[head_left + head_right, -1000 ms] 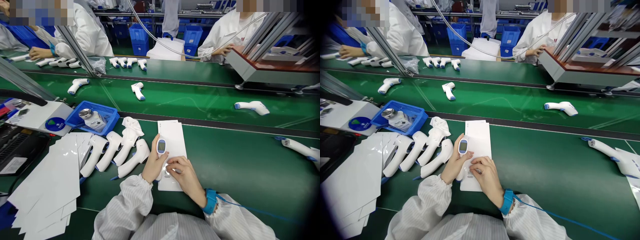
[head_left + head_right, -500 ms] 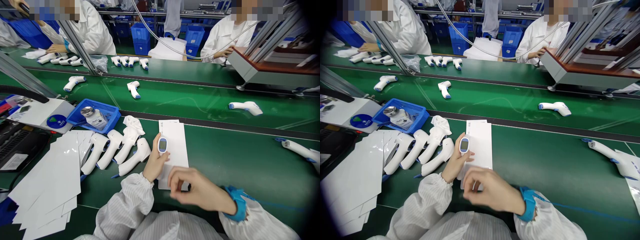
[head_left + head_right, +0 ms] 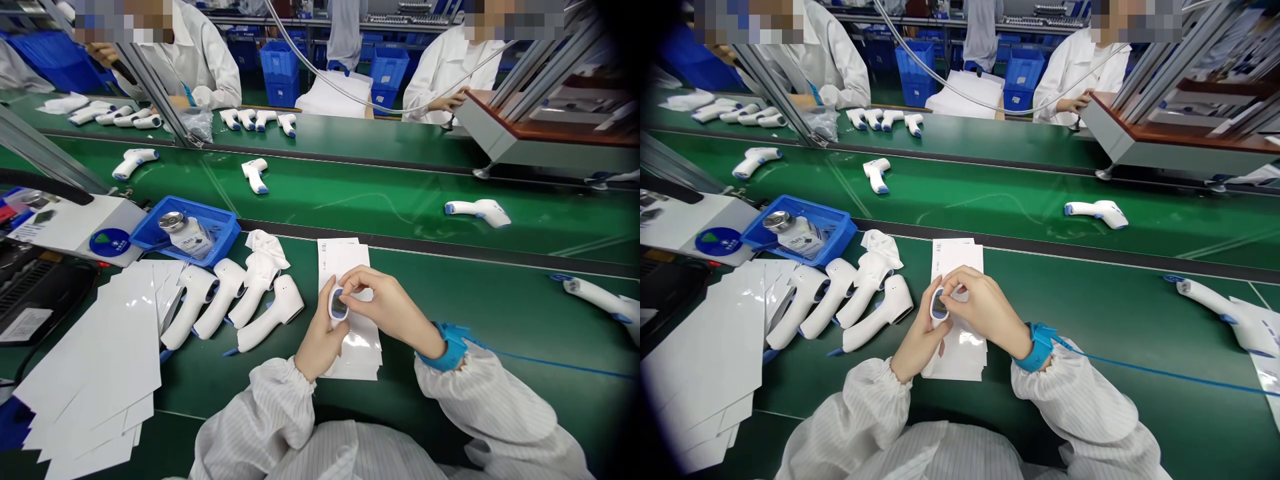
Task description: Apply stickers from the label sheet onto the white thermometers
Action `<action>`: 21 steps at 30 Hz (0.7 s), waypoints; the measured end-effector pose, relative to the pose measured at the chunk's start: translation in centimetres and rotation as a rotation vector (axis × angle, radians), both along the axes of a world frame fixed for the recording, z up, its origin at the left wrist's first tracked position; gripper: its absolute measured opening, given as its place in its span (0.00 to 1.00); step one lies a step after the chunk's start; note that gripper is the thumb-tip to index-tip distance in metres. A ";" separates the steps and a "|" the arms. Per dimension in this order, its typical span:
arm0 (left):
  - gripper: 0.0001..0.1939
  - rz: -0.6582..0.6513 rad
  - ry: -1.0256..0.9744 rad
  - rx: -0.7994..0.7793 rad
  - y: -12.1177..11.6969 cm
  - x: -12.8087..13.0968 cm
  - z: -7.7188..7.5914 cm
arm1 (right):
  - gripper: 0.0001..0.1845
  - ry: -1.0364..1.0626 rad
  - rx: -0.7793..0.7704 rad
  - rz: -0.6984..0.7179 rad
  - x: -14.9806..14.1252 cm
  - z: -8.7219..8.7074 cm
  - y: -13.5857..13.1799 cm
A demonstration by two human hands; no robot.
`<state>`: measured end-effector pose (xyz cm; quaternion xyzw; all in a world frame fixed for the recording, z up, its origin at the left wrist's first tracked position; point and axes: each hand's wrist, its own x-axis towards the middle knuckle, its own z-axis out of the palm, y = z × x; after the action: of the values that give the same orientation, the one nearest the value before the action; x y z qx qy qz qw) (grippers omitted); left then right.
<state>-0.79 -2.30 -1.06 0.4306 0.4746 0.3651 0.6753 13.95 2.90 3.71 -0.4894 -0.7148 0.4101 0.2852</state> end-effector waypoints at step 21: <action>0.41 -0.017 -0.008 -0.012 0.0 -0.1 -0.2 | 0.06 -0.016 -0.026 0.064 0.1 0.8 0.9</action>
<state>-0.92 -2.30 -1.23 0.4291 0.4703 0.3584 0.6828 14.01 3.76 4.48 -0.4733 -0.7268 0.4245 0.2599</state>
